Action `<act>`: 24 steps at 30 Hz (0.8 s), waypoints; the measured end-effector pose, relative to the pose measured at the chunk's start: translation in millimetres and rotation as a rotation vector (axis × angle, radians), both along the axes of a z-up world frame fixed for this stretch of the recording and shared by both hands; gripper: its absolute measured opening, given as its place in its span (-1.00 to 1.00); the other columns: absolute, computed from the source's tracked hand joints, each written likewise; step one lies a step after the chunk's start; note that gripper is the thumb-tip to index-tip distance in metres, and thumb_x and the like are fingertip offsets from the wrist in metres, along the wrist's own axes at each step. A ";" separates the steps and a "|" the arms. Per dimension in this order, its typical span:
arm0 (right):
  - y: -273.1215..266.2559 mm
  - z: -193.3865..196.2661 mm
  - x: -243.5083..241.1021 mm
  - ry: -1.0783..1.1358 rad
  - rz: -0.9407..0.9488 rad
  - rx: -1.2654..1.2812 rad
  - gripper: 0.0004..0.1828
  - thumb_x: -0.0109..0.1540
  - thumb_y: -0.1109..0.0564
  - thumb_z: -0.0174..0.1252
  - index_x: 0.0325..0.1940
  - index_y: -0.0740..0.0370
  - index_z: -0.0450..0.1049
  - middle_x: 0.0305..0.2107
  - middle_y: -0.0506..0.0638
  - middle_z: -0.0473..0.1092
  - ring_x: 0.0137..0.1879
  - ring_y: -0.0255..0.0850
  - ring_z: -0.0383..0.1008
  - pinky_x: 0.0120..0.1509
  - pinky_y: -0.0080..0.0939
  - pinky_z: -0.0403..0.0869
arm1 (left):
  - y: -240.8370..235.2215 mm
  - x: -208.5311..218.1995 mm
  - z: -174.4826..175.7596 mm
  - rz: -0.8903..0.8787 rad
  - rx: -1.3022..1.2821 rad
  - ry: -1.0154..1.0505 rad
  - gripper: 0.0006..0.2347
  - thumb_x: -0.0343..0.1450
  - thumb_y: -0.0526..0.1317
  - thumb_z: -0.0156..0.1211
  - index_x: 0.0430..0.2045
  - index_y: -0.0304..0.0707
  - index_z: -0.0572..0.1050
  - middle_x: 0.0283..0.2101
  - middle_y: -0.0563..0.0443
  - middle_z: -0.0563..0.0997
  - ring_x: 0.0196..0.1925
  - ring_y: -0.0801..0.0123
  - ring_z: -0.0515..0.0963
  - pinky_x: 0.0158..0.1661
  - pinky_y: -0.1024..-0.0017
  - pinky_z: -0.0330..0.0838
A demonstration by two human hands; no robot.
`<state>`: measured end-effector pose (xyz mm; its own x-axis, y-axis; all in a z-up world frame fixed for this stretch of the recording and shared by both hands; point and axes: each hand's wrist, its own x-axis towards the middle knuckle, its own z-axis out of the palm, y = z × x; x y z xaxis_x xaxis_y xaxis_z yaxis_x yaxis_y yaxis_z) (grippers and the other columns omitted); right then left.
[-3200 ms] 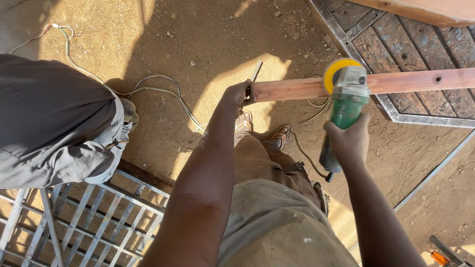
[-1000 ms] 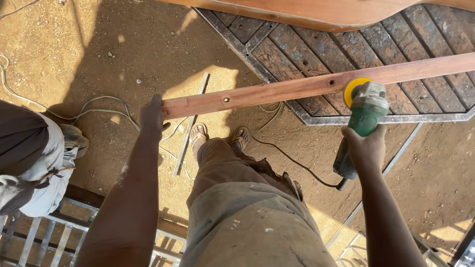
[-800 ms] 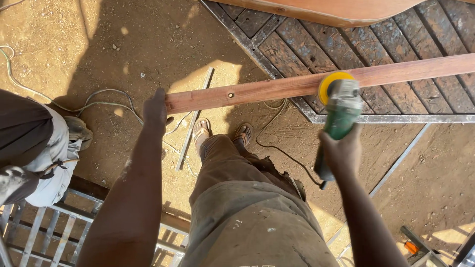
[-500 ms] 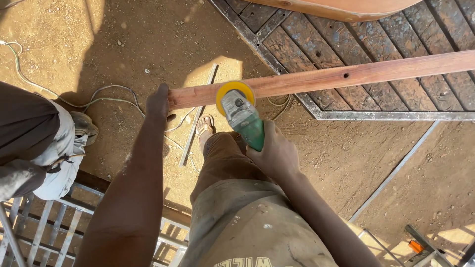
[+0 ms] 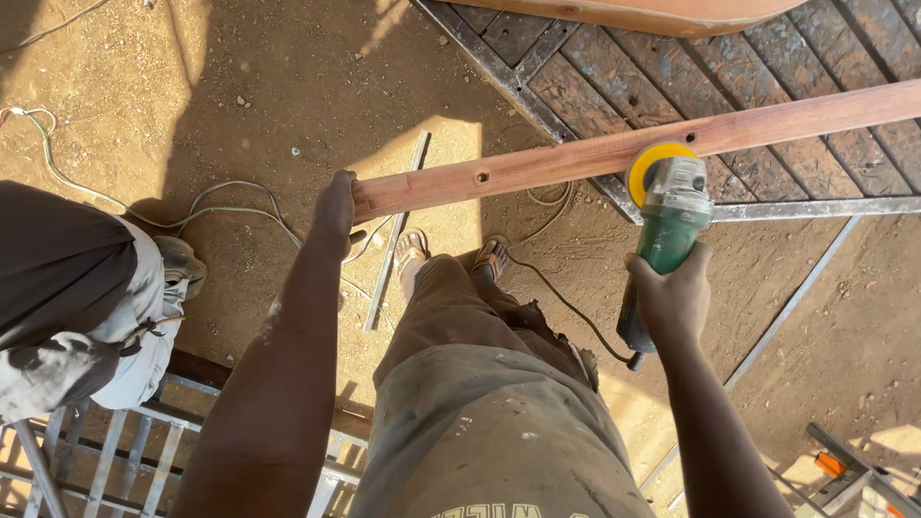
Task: Sanding a wooden plank using an angle grinder
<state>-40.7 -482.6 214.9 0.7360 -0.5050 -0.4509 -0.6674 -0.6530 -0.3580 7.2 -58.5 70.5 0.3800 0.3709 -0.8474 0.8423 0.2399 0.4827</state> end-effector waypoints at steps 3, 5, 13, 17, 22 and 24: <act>60.3 3.4 -11.7 0.015 0.046 0.074 -0.27 0.12 -0.12 0.35 0.22 0.12 0.15 -0.11 0.51 0.43 0.10 0.51 0.45 0.16 0.50 0.39 | 12.2 -3.0 -13.0 0.063 -0.113 -0.002 -0.55 0.43 0.11 -0.05 0.12 -0.10 0.40 0.15 -0.31 0.41 0.28 -0.34 0.44 0.30 -0.38 0.08; 113.7 12.0 -19.7 0.052 0.098 0.109 -0.28 0.11 -0.06 0.35 0.23 0.15 0.17 -0.13 0.48 0.44 0.07 0.47 0.49 0.14 0.48 0.42 | 15.8 -4.2 -4.9 0.063 -0.154 -0.005 -0.60 0.46 0.09 -0.13 0.07 -0.02 0.45 0.15 -0.24 0.45 0.33 -0.32 0.40 0.34 -0.37 -0.03; 221.3 35.8 -34.3 0.253 0.635 0.128 -0.22 0.08 -0.16 0.24 0.31 0.09 0.18 -0.04 0.27 0.44 -0.01 0.41 0.55 0.13 0.37 0.52 | 56.7 -34.4 -14.9 -0.059 -0.486 -0.068 -0.49 0.55 0.21 -0.54 0.27 0.35 0.39 0.26 0.12 0.54 0.38 -0.12 0.44 0.41 -0.32 -0.44; 190.5 17.8 -35.9 0.150 0.349 0.123 -0.22 0.13 -0.14 0.27 0.33 0.15 0.15 -0.07 0.36 0.45 0.03 0.44 0.52 0.13 0.48 0.46 | 61.4 -36.6 2.4 -0.094 -0.532 -0.118 -0.44 0.55 0.25 -0.63 0.32 0.30 0.33 0.32 0.10 0.47 0.44 -0.14 0.37 0.41 -0.34 -0.50; 121.4 5.7 -26.0 -0.033 0.016 -0.001 -0.29 0.18 -0.05 0.31 0.25 0.19 0.11 -0.11 0.46 0.39 0.08 0.53 0.43 0.14 0.56 0.35 | 70.5 -37.1 -29.5 -0.088 -0.623 -0.116 -0.38 0.50 0.37 -0.64 0.31 0.39 0.35 0.29 0.25 0.51 0.41 -0.11 0.41 0.40 -0.37 -0.52; 92.5 -1.5 -22.8 -0.075 -0.057 -0.070 -0.30 0.21 -0.11 0.35 0.23 0.13 0.12 -0.14 0.34 0.40 0.03 0.42 0.47 0.07 0.49 0.37 | 72.7 -37.4 -26.2 -0.107 -0.634 -0.116 -0.29 0.45 0.44 -0.71 0.32 0.34 0.35 0.26 0.25 0.52 0.40 -0.10 0.42 0.40 -0.39 -0.54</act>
